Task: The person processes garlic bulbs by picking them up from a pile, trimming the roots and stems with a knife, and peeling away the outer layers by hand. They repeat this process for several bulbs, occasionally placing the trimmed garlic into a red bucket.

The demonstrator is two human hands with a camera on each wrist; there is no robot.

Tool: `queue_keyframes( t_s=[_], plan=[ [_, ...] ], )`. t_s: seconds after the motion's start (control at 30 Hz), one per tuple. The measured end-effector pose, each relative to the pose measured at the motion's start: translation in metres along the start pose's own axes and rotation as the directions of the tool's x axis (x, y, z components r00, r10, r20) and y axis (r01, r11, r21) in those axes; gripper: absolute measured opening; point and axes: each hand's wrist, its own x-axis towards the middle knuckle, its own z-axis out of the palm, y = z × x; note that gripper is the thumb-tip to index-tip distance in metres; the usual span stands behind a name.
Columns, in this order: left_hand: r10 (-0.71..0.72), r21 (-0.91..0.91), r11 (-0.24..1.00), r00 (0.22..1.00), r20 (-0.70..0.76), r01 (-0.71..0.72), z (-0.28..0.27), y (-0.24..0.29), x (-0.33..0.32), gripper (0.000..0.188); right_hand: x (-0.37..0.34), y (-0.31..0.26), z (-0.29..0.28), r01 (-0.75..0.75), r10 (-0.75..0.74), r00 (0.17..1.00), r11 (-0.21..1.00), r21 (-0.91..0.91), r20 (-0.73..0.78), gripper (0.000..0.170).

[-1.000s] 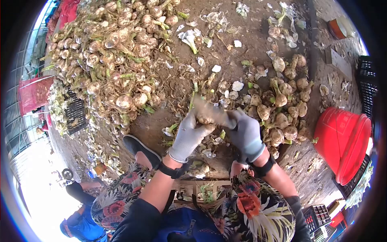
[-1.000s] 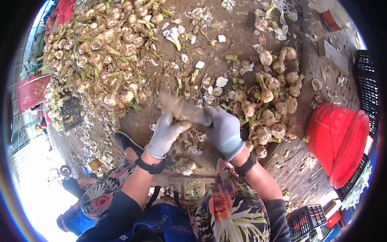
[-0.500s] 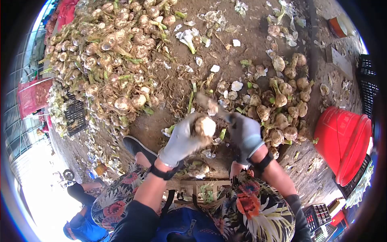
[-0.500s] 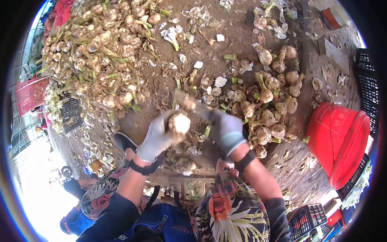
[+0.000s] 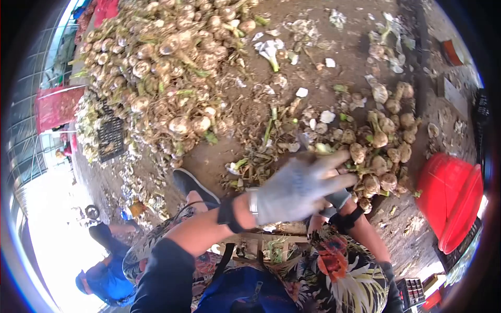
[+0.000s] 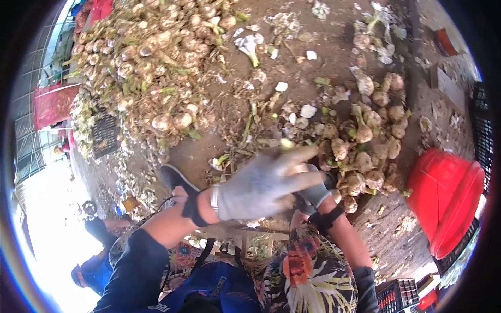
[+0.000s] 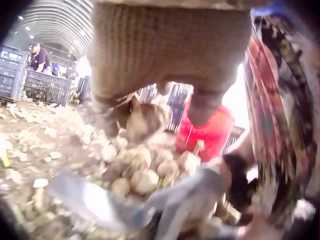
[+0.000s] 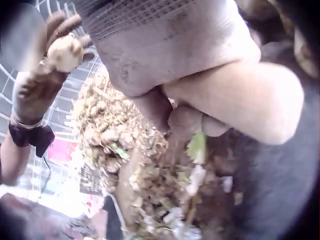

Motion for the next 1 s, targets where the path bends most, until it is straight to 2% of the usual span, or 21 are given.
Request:
queue_keyframes(
  t_s=[0.07,0.1,0.13,0.17,0.2,0.27,0.33,0.37,0.43,0.47,0.5,0.53,0.6,0.63,0.67,0.73,0.77,0.8,0.87,0.93,1.0],
  plan=[
    [-0.007,0.065,0.998,0.998,-0.061,0.011,-0.013,0.005,0.021,0.06,-0.038,-0.032,0.105,0.091,-0.006,0.932,0.971,0.219,-0.362,0.022],
    [-0.106,0.209,0.97,0.989,-0.1,0.125,-0.025,-0.008,0.018,0.06,-0.021,-0.037,0.088,-0.001,-0.178,0.944,0.84,-0.543,-0.278,0.023],
    [-0.196,0.343,0.909,0.97,-0.147,0.236,-0.045,-0.026,0.008,0.06,-0.002,-0.04,0.059,-0.044,-0.242,0.966,0.201,-0.979,-0.093,0.028],
    [-0.309,0.509,0.782,0.933,-0.185,0.359,-0.071,-0.042,-0.009,0.06,0.003,-0.037,0.041,0.002,-0.358,0.932,0.158,-0.988,-0.055,0.02],
    [-0.494,0.6,0.608,0.839,-0.227,0.52,-0.096,-0.057,-0.027,0.059,0.008,-0.037,0.032,0.005,-0.358,0.932,0.161,-0.987,-0.053,0.02],
    [-0.494,0.86,0.182,0.8,-0.34,0.478,-0.127,-0.113,-0.102,0.058,0.012,-0.036,0.021,0.149,-0.505,0.851,0.496,-0.855,-0.145,0.016],
    [-0.696,0.904,0.109,0.681,-0.228,0.413,-0.154,-0.148,-0.155,0.051,0.012,-0.041,0.026,0.012,-0.457,0.845,0.538,-0.843,-0.279,0.016],
    [-0.692,0.904,0.113,0.685,-0.225,0.411,-0.151,-0.147,-0.151,0.051,0.015,-0.04,0.024,0.082,-0.5,0.837,0.517,-0.852,-0.223,0.017],
    [-0.708,0.512,0.319,0.56,-0.43,0.797,-0.136,-0.126,-0.138,0.052,0.014,-0.037,0.039,0.158,-0.518,0.838,0.528,-0.834,-0.17,0.019],
    [-0.728,0.294,0.458,0.544,-0.418,0.839,-0.124,-0.107,-0.116,0.062,0.013,-0.037,0.056,0.159,-0.523,0.836,0.524,-0.837,-0.168,0.019],
    [-0.651,0.228,0.591,0.624,-0.432,0.774,-0.105,-0.103,-0.109,0.063,0.009,-0.037,0.074,0.194,-0.491,0.86,0.57,-0.799,-0.142,0.021],
    [-0.741,-0.087,0.643,0.59,-0.319,0.761,-0.087,-0.087,-0.092,0.067,0.009,-0.034,0.086,0.221,-0.459,0.881,0.615,-0.757,-0.115,0.024],
    [-0.674,-0.397,0.723,0.702,-0.23,0.565,-0.045,-0.069,-0.065,0.078,0.015,-0.031,0.1,0.342,-0.412,0.911,0.747,-0.57,0.007,0.033],
    [-0.573,-0.494,0.764,0.787,-0.227,0.414,-0.023,-0.069,-0.059,0.081,0.016,-0.035,0.098,0.348,-0.423,0.904,0.649,-0.676,0.059,0.037],
    [-0.589,-0.683,0.655,0.784,-0.195,0.322,-0.006,-0.057,-0.05,0.079,0.014,-0.037,0.106,0.441,-0.485,0.864,0.604,-0.664,0.134,0.036],
    [-0.645,-0.473,0.697,0.759,-0.086,0.539,0.007,-0.049,-0.044,0.08,0.007,-0.041,0.116,0.457,-0.547,0.836,0.648,-0.609,0.045,0.032],
    [-0.558,-0.217,0.821,0.822,-0.113,0.527,0.008,-0.044,-0.041,0.086,0.006,-0.044,0.11,0.459,-0.552,0.833,0.644,-0.612,0.044,0.032],
    [-0.553,-0.218,0.824,0.826,-0.109,0.523,0.009,-0.043,-0.04,0.086,0.005,-0.046,0.103,0.446,-0.534,0.844,0.66,-0.604,0.04,0.03],
    [-0.35,0.27,0.881,0.919,-0.179,0.388,0.01,-0.04,-0.043,0.09,0.001,-0.043,0.094,0.427,-0.512,0.858,0.684,-0.591,0.027,0.028],
    [-0.395,0.101,0.903,0.9,-0.184,0.417,0.02,-0.047,-0.046,0.088,0.001,-0.04,0.099,0.282,-0.313,0.95,0.86,-0.426,-0.002,0.026],
    [-0.601,-0.591,0.682,0.791,-0.118,0.43,0.032,-0.052,-0.052,0.082,0.005,-0.04,0.096,0.248,-0.282,0.959,0.879,-0.406,-0.026,0.022]
  ],
)
